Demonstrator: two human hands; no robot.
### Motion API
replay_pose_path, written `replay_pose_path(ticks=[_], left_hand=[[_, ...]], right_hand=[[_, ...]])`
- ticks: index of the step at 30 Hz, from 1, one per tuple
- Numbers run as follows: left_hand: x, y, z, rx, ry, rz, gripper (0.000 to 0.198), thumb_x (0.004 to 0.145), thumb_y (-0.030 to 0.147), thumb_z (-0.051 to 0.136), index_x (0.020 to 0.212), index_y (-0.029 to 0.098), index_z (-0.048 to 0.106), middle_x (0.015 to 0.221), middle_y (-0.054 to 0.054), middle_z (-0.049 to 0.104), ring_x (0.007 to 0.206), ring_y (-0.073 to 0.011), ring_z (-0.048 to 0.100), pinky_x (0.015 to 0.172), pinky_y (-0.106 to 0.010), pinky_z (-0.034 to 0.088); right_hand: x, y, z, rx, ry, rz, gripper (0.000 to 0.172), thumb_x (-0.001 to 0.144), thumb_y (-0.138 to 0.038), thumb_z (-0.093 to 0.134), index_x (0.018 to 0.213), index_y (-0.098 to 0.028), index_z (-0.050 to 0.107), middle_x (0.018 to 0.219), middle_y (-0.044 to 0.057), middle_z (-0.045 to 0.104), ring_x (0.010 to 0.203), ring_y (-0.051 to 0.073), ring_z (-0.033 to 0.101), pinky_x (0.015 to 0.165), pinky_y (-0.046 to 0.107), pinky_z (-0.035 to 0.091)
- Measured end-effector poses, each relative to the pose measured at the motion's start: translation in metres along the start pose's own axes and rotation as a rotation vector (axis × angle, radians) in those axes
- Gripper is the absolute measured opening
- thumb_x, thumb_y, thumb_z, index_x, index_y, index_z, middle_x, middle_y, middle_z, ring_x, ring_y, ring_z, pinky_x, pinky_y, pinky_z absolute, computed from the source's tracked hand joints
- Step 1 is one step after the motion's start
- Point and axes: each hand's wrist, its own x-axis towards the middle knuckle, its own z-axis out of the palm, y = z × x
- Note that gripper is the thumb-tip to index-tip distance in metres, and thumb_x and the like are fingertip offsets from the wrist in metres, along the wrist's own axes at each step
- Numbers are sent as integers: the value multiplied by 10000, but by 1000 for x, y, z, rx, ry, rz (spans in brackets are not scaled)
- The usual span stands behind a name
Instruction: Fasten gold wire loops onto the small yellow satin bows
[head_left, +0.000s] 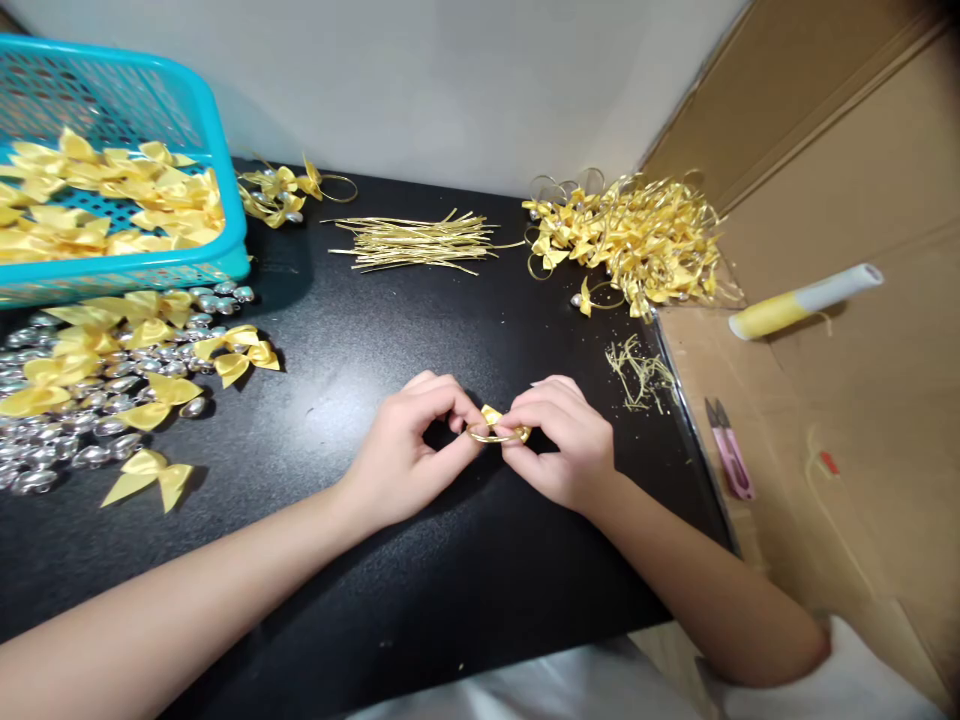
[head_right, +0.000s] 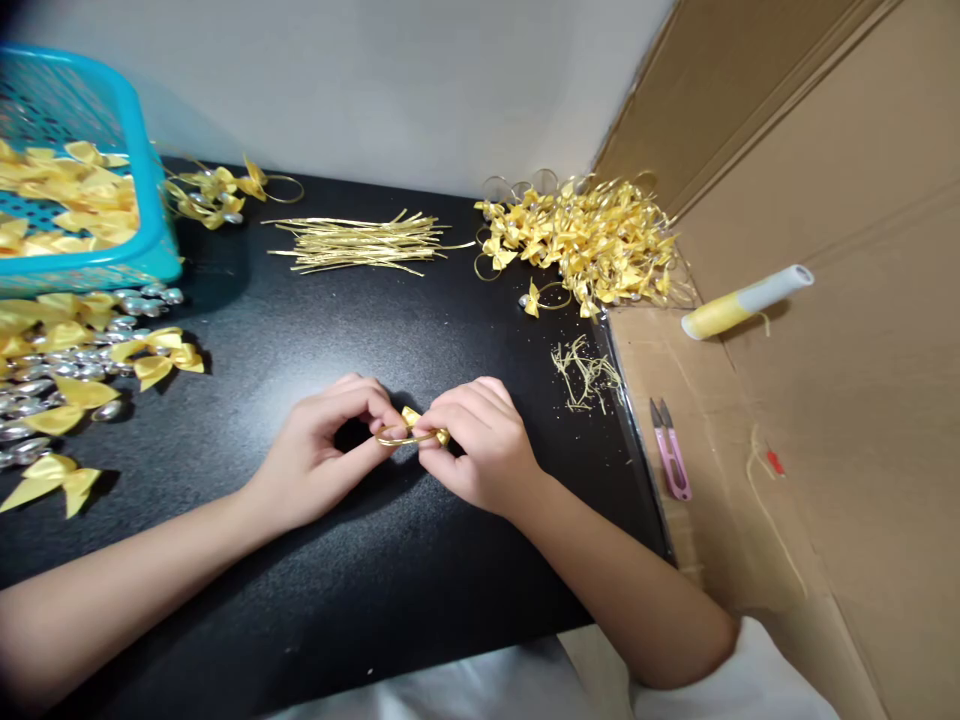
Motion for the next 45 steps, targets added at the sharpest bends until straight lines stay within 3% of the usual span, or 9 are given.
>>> replay_pose_path(ticks=[6,8,10,12,14,20,28,37,45], left_hand=[[1,1,0,10,-16,48,133,839,162,594,707,182,592,672,12,586,685,-139,535,695,-290,428],[1,2,0,29,48,35,52,821,177,612,774,180,587,751,-5,598,711,-139,538,671,-277,442],[1,2,2,31,88,-12,141,798,207,645,920,175,581,817,-16,614,710,-135,543,640,-264,457],[0,3,3,1,51,-49,237,799,238,662,1008,171,572,803,-6,636,674,-125,557,624,-255,475],[-1,3,3,-40,-2,-56,126,849,248,625,949,174,607,740,10,651,641,-114,583,615,-241,487],[-3,3,3,24,144,-15,58,873,176,592,840,172,640,742,3,703,621,-104,628,590,-214,496],[-4,2,3,115,105,179,65,884,127,594,888,189,616,787,-3,693,707,-120,647,641,-240,513],[-5,-3,5,170,37,302,127,887,75,583,948,187,580,821,-17,668,751,-128,616,704,-260,509],[-4,1,6,155,50,249,92,886,98,581,922,183,574,831,-23,668,770,-142,625,713,-268,503]], right_hand=[[2,-1,-1,48,-46,38,93,855,-118,585,811,-199,579,733,10,648,700,143,616,709,323,487],[3,-1,-2,93,-58,61,90,857,-113,585,817,-194,580,749,15,648,714,141,615,703,311,491],[4,0,-3,139,-69,88,88,858,-105,581,828,-188,585,773,23,651,730,142,616,698,303,495],[4,0,-3,164,-87,99,90,869,-108,567,841,-189,594,790,27,652,733,146,613,697,307,496],[5,0,-4,152,-93,83,92,881,-113,564,860,-193,605,816,33,659,760,153,618,725,320,500],[5,-5,-7,-77,96,66,215,760,-262,764,833,-192,574,791,43,624,773,191,595,719,354,466],[5,-7,-7,-153,-94,142,97,842,-262,573,778,-191,559,645,-11,567,626,144,502,683,342,352],[5,-3,-6,-153,-256,148,231,921,-225,457,726,-176,571,627,-20,545,600,120,454,680,328,307],[4,0,0,-126,-90,110,237,847,-197,532,611,-189,553,543,-44,496,527,98,424,645,316,319]])
